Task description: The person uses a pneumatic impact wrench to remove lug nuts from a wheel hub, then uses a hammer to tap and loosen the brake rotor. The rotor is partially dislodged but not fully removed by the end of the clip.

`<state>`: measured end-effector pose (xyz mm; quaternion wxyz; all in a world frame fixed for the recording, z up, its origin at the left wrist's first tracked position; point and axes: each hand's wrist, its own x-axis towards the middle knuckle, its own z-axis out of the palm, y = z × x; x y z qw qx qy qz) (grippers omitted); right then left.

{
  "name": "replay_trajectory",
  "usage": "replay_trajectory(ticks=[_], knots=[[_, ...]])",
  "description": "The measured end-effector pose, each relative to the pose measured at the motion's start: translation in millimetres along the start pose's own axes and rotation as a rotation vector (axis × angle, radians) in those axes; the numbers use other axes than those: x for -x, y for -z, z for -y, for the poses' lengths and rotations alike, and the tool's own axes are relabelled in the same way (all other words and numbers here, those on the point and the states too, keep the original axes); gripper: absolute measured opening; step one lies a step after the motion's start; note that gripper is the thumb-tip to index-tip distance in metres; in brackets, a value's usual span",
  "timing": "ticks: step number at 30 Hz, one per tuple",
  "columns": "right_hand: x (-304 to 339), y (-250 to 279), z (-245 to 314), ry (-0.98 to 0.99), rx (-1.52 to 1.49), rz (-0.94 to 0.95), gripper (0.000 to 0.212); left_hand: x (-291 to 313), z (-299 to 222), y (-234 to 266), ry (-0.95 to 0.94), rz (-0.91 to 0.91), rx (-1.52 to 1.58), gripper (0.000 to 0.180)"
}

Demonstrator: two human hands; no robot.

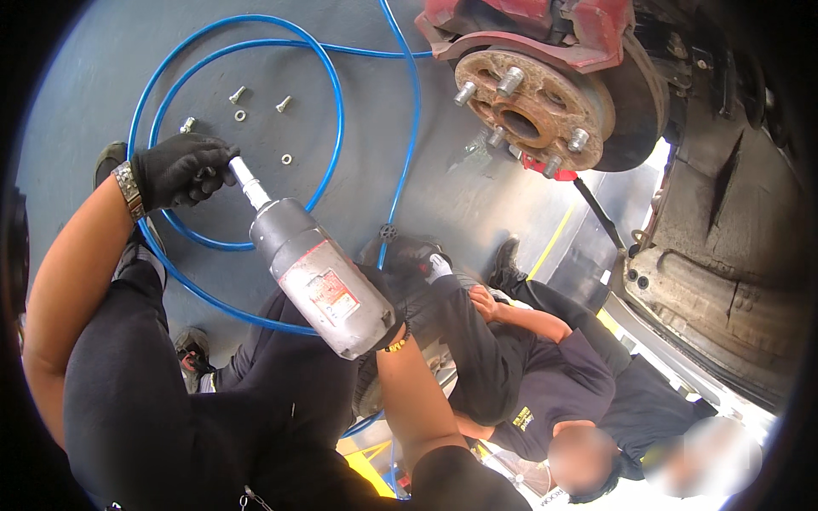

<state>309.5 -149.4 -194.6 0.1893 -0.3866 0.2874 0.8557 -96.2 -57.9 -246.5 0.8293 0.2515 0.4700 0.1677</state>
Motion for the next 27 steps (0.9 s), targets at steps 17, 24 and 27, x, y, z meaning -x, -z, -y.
replay_trajectory(ticks=[17, 24, 27], knots=[[-8.7, -45.8, -7.8, 0.291, 0.938, 0.133, 0.046, -58.5, 80.7, 40.4, -0.993, -0.015, -0.613, 0.011], [6.8, 7.6, 27.4, 0.728, 2.712, -0.078, 0.052, -53.5, 23.8, 48.7, -0.142, -0.415, -0.742, 0.028], [-15.4, -105.3, 2.1, 0.801, 2.271, -0.373, 0.067, -49.3, 4.2, 30.3, -0.036, -0.472, -1.319, 0.030]])
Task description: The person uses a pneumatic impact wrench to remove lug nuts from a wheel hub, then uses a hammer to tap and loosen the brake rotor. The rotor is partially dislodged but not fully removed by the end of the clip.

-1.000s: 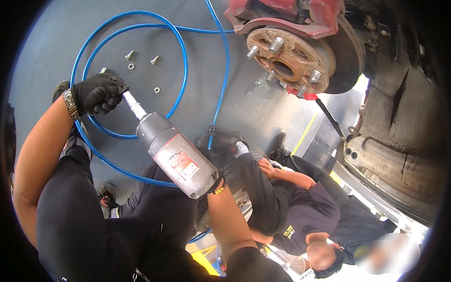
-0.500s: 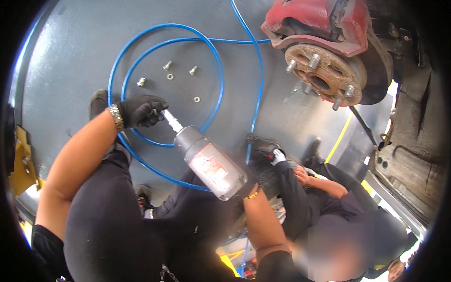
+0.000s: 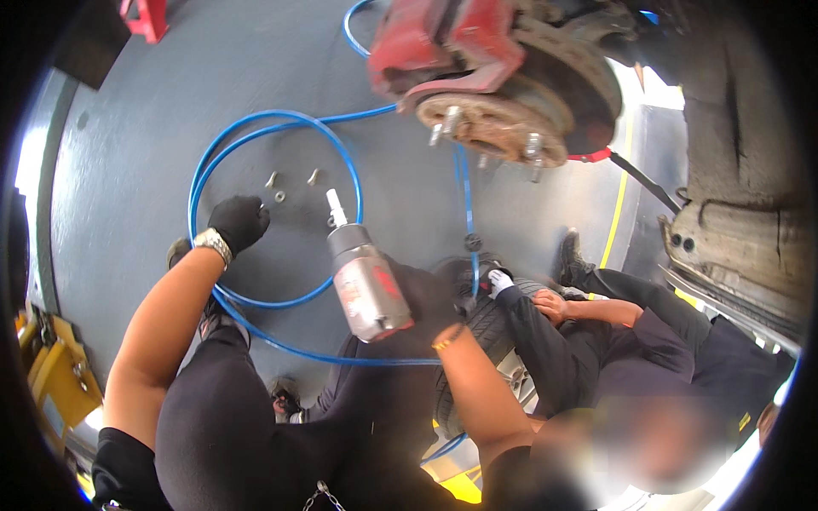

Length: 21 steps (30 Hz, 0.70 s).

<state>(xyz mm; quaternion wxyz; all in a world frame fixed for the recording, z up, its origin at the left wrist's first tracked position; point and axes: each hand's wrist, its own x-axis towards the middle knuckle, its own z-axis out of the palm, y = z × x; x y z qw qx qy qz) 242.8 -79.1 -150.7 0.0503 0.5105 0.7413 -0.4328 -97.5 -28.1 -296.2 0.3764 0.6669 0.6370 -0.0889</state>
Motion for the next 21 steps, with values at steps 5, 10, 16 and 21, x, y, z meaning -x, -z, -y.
replay_trajectory(ticks=[5, 10, 16, 21], knots=[[-27.6, -22.2, -42.2, 0.142, 0.718, -0.048, 0.069, -7.7, -15.8, -2.2, -0.042, -0.113, -0.162, 0.027], [-38.4, -67.6, -94.0, 0.233, 0.868, 0.002, 0.070, 12.6, -19.0, -14.6, -0.040, -0.185, -0.261, 0.045], [-34.7, -77.0, -84.6, 0.013, 0.252, -0.293, 0.066, 34.8, -49.4, 16.8, -0.298, -0.251, 0.012, 0.053], [-44.8, 103.8, 63.6, -0.024, -1.785, -0.640, 0.064, 39.7, -157.4, 117.0, -0.450, 0.216, 1.294, 0.065]])
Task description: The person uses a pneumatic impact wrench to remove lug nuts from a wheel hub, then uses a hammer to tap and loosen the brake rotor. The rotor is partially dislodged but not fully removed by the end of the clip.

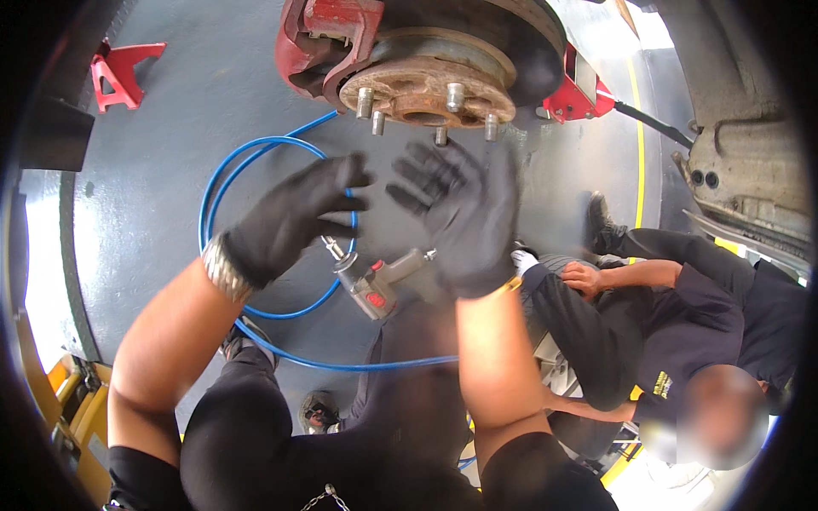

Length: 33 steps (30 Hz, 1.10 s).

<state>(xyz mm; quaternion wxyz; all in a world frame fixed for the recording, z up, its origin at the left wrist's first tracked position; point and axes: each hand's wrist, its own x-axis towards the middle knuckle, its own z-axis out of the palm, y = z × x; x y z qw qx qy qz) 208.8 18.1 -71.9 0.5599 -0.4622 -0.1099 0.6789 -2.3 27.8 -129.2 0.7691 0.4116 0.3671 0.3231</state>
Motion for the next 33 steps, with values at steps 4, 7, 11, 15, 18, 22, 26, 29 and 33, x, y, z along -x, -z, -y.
replay_trajectory(ticks=[4, 7, 11, 15, 18, 22, 26, 29, 33], knots=[[-31.7, 7.0, 38.7, -0.054, 0.494, -0.090, 0.073, -43.7, -60.5, -38.8, 0.153, 0.117, 0.321, 0.065], [-35.0, 16.6, 60.1, -0.207, 0.436, 0.080, 0.067, -52.6, -69.3, -38.0, 0.229, 0.009, 0.212, 0.062], [-56.2, 27.0, 58.3, -0.315, 0.178, 0.397, 0.061, -51.9, -72.9, -31.1, 0.324, -0.058, 0.053, 0.059], [-57.8, 31.1, 36.6, -0.259, 0.019, 0.402, 0.054, -59.6, -63.8, -25.3, 0.295, -0.018, 0.211, 0.042], [-62.0, 31.3, 28.6, -0.296, -0.104, 0.407, 0.050, -60.8, -63.8, -35.0, 0.282, -0.029, 0.358, 0.026], [-47.0, 12.5, 26.9, -0.212, -0.096, 0.339, 0.045, -54.5, -76.1, -53.5, 0.220, -0.024, 0.494, 0.020], [-54.6, 25.5, 24.5, -0.121, -0.030, 0.391, 0.044, -61.5, -66.0, -49.1, 0.245, 0.033, 0.629, 0.019], [-51.3, 24.5, 29.3, -0.141, -0.040, 0.365, 0.054, -70.6, -51.9, -34.0, 0.275, 0.042, 0.517, 0.020], [-23.2, 2.7, 42.0, -0.126, 0.230, 0.052, 0.053, -55.8, -55.0, -34.8, 0.338, -0.015, 0.471, 0.041]])
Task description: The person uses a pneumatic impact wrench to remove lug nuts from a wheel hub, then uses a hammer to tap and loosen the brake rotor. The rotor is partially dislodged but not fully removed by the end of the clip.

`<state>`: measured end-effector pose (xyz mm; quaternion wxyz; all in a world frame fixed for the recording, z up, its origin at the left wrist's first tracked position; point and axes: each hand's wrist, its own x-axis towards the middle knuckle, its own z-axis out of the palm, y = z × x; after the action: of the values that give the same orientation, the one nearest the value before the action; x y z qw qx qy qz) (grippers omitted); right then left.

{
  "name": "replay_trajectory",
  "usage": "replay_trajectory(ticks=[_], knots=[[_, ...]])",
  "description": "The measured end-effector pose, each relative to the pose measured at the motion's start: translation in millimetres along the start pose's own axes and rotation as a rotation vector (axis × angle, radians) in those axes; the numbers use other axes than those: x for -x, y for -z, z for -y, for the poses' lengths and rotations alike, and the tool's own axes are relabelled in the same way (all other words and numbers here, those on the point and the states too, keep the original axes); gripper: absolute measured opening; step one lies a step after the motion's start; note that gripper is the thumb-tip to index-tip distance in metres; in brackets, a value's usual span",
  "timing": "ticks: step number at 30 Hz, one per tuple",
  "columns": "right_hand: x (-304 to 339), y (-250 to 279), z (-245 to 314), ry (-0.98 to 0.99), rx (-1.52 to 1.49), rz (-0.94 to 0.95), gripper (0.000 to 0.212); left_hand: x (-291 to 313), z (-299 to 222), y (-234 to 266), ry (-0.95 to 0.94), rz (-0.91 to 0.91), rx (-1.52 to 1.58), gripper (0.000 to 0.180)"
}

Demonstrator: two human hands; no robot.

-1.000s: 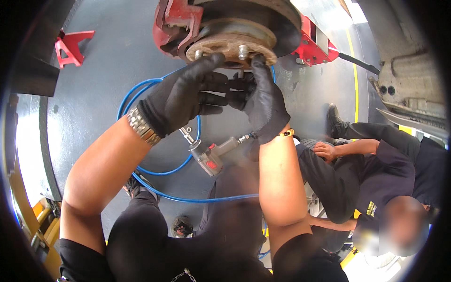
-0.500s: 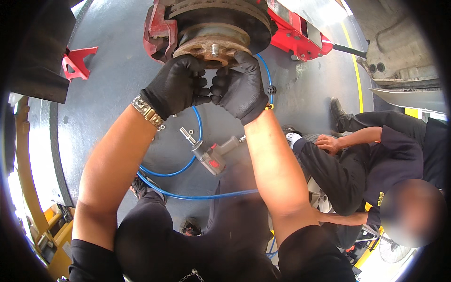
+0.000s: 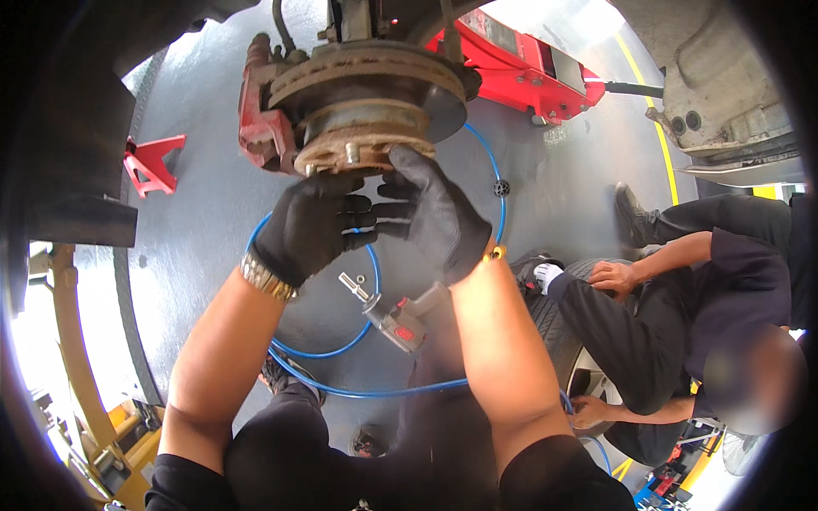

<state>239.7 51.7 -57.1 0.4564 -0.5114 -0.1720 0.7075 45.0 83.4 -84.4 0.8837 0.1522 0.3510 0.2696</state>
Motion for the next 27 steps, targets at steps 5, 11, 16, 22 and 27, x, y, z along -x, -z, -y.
replay_trajectory(ticks=[5, 11, 16, 22, 27], knots=[[3.2, -2.9, 13.3, -0.058, -0.223, -0.017, 0.056, 26.5, 0.9, -9.8, -0.109, -0.035, 0.058, 0.076], [-19.7, -12.4, 27.8, 0.004, -0.164, -0.013, 0.052, 11.9, -10.9, -30.6, -0.162, -0.195, -0.034, 0.084], [-32.6, -20.5, 3.9, 0.254, -0.384, 0.200, 0.048, 2.8, -5.4, -37.9, -0.324, -0.028, 0.149, 0.075], [-41.2, -19.8, -2.7, 0.345, -0.372, 0.118, 0.049, -0.9, 3.6, -33.1, -0.447, -0.069, -0.011, 0.076], [-24.3, 39.9, -51.2, 0.219, -0.471, 0.057, 0.070, 13.1, -7.2, -37.0, -0.164, -0.225, -0.016, 0.085]])
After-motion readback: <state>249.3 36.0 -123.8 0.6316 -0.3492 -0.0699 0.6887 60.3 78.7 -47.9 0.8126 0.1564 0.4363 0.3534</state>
